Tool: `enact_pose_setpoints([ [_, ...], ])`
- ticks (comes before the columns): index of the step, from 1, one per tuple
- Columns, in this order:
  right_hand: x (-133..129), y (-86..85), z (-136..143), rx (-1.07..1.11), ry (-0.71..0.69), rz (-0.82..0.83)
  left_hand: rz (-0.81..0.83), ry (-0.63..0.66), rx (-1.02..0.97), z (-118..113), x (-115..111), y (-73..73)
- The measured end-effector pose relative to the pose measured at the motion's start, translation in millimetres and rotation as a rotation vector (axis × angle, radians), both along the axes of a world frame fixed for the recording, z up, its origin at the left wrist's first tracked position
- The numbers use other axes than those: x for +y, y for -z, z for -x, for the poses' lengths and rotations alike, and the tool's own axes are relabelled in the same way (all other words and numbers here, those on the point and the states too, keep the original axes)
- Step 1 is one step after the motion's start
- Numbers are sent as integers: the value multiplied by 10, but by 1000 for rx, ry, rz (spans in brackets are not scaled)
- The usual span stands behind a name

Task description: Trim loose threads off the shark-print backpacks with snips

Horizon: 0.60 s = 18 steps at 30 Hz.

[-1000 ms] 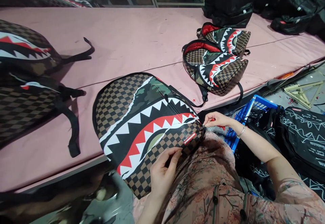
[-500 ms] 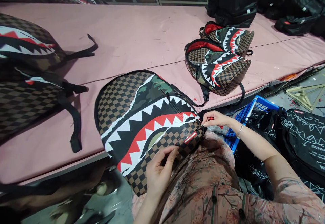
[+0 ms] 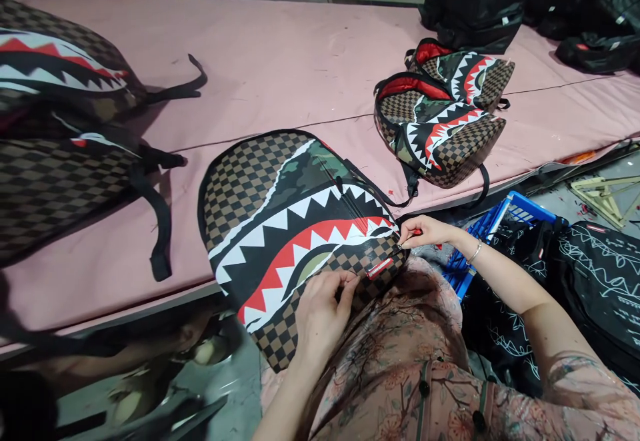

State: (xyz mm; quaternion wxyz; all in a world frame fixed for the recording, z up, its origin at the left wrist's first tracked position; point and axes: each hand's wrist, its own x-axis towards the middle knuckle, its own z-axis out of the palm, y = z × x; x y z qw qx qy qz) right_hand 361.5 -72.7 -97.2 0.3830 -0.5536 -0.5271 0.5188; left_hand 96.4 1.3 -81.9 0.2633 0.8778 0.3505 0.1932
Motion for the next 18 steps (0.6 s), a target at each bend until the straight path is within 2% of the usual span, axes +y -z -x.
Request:
enact_pose_setpoints([
  [4,34,-66,55,-45,-26,-15,23,1,12,-21,-19,0],
  [11,104,-178,186,-71,-93,-8,127,-63,-160,56,-46,-45],
  [18,189,-286,334,-129,-156,-39,155,-133,-252,134,-77,-72],
])
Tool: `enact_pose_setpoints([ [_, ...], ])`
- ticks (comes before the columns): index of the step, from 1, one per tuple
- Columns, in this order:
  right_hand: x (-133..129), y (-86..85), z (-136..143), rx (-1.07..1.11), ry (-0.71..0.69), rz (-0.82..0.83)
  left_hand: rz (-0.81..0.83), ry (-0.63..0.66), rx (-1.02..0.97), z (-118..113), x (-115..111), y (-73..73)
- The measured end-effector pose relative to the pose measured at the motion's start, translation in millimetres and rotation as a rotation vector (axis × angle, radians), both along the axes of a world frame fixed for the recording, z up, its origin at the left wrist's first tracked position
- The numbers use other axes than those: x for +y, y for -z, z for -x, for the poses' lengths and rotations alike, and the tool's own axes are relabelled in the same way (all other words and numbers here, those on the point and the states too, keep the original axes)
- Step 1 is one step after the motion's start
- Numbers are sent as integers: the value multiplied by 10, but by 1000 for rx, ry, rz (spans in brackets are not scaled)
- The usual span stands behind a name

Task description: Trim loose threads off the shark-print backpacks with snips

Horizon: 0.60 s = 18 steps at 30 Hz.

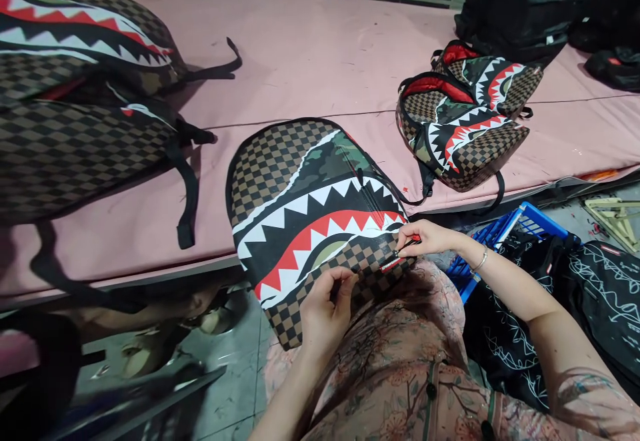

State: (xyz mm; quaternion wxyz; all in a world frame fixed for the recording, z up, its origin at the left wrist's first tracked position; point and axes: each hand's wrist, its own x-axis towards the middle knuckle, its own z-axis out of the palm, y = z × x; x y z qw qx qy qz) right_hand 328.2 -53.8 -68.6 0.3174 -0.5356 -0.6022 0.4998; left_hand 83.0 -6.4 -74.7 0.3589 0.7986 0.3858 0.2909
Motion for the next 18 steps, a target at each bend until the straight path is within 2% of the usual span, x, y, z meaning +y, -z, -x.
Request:
enact_pose_setpoints([
  [5,-14,19,63,-9,21,-14,69,-20,-85,54,-32,-61],
  [8,-71,49,79,8,102,-10,162,54,-130,119,-40,-176],
  [10,-117,65,81,-1,128,-15,229,267,-168,150,-17,-266],
  [12,-161,87,76,3,138,-24,264,586,-213,136,35,-329],
  [13,-179,106,71,24,163,-30,254,700,-229,106,68,-339],
  [14,-194,133,65,66,223,-43,219,735,-238,62,102,-336],
  [15,-204,169,56,130,315,-61,165,689,-233,7,133,-319],
  [17,-207,264,33,288,523,-97,40,465,-189,-105,181,-269],
  [18,-199,319,19,361,608,-107,-4,394,-169,-149,195,-247],
])
